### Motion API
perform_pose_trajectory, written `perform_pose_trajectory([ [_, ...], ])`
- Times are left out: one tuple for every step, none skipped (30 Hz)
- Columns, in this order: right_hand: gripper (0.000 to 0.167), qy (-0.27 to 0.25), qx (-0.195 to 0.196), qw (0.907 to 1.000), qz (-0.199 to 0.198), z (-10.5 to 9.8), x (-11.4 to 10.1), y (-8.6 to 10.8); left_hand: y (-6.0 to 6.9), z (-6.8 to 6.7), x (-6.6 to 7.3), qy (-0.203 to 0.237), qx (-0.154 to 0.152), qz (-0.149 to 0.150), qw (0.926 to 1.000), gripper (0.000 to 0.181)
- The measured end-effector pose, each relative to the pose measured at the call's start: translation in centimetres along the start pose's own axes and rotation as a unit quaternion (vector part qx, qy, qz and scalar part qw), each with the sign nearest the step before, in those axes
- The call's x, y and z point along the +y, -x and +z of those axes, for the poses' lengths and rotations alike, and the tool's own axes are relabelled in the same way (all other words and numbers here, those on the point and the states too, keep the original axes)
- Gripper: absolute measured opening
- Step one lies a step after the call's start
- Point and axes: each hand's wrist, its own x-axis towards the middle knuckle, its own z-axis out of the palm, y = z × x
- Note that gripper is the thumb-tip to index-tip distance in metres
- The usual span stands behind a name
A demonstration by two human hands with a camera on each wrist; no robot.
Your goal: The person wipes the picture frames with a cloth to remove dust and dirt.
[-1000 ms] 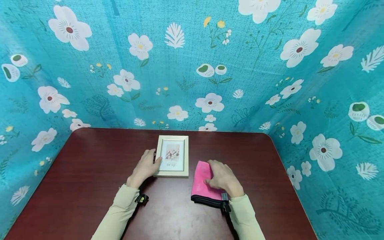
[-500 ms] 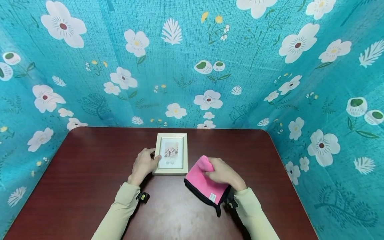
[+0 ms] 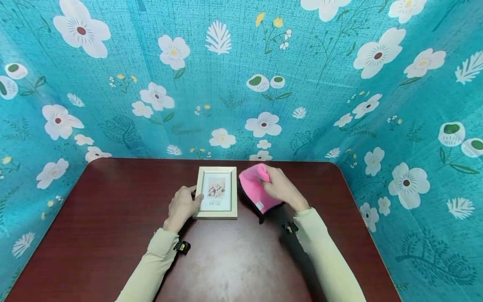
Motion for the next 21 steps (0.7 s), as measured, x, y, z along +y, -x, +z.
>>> perform_pose_trajectory([
  [0.014, 0.006, 0.010, 0.9999, -0.009, 0.0, -0.3, -0.7, 0.0, -0.1, 0.0, 0.000, 0.000, -0.001, 1.0000, 0.053],
  [0.022, 0.015, 0.019, 0.9995, -0.018, 0.1, -0.5, -1.4, 0.0, -0.1, 0.1, 0.000, 0.000, -0.001, 1.0000, 0.052],
  [0.033, 0.022, 0.026, 0.9991, -0.025, 0.2, -0.8, -2.1, 0.0, -0.1, 0.1, 0.000, 0.000, -0.002, 1.0000, 0.052],
  [0.042, 0.033, 0.031, 0.9986, -0.029, 0.4, -1.1, -2.7, 0.0, -0.2, 0.1, 0.000, 0.000, -0.004, 1.0000, 0.051],
  [0.047, 0.049, 0.035, 0.9977, -0.032, 0.6, -1.4, -3.4, 0.0, -0.2, 0.1, -0.001, 0.000, -0.005, 1.0000, 0.051],
  [0.053, 0.066, 0.039, 0.9965, -0.035, 0.8, -1.7, -4.0, 0.0, -0.2, 0.2, -0.001, -0.001, -0.005, 1.0000, 0.051],
  [0.057, 0.083, 0.043, 0.9950, -0.035, 1.0, -1.9, -4.6, 0.0, -0.2, 0.2, -0.002, -0.002, -0.005, 1.0000, 0.051],
  [0.060, 0.102, 0.047, 0.9931, -0.036, 1.3, -2.2, -5.3, 0.1, -0.2, 0.2, -0.003, -0.002, -0.007, 1.0000, 0.051],
  [0.062, 0.117, 0.049, 0.9912, -0.037, 1.5, -2.5, -5.8, 0.1, -0.2, 0.2, -0.005, -0.002, -0.007, 1.0000, 0.051],
  [0.063, 0.133, 0.051, 0.9890, -0.041, 1.8, -2.7, -6.4, 0.1, -0.2, 0.2, -0.007, -0.001, -0.008, 0.9999, 0.051],
  [0.065, 0.147, 0.053, 0.9866, -0.046, 2.1, -2.9, -7.0, 0.2, -0.2, 0.2, -0.009, 0.000, -0.008, 0.9999, 0.051],
  [0.065, 0.159, 0.053, 0.9845, -0.052, 2.4, -3.0, -7.6, 0.2, -0.2, 0.2, -0.010, 0.001, -0.009, 0.9999, 0.051],
  [0.066, 0.170, 0.053, 0.9823, -0.059, 2.7, -3.1, -8.1, 0.2, -0.1, 0.2, -0.012, 0.003, -0.010, 0.9999, 0.051],
  [0.066, 0.181, 0.050, 0.9800, -0.066, 3.0, -3.1, -8.7, 0.2, -0.1, 0.3, -0.012, 0.003, -0.010, 0.9999, 0.051],
  [0.066, 0.192, 0.049, 0.9774, -0.073, 3.3, -3.1, -9.1, 0.2, -0.1, 0.3, -0.014, 0.003, -0.011, 0.9998, 0.051],
  [0.065, 0.206, 0.048, 0.9739, -0.083, 3.7, -3.1, -9.6, 0.1, 0.0, 0.3, -0.015, 0.003, -0.012, 0.9998, 0.051],
  [0.064, 0.222, 0.047, 0.9697, -0.091, 4.0, -3.1, -10.0, 0.1, 0.0, 0.3, -0.016, 0.002, -0.013, 0.9998, 0.051],
  [0.062, 0.236, 0.047, 0.9655, -0.100, 4.4, -3.1, -10.4, 0.1, 0.0, 0.3, -0.016, 0.000, -0.015, 0.9998, 0.051],
  [0.060, 0.250, 0.048, 0.9607, -0.110, 4.7, -3.1, -10.7, 0.1, 0.0, 0.4, -0.016, -0.002, -0.016, 0.9997, 0.051],
  [0.058, 0.266, 0.051, 0.9552, -0.120, 5.1, -3.2, -11.0, 0.1, 0.0, 0.4, -0.017, -0.003, -0.016, 0.9997, 0.051],
  [0.055, 0.282, 0.056, 0.9488, -0.130, 5.4, -3.3, -11.4, 0.0, -0.1, 0.5, -0.018, -0.003, -0.016, 0.9997, 0.051],
])
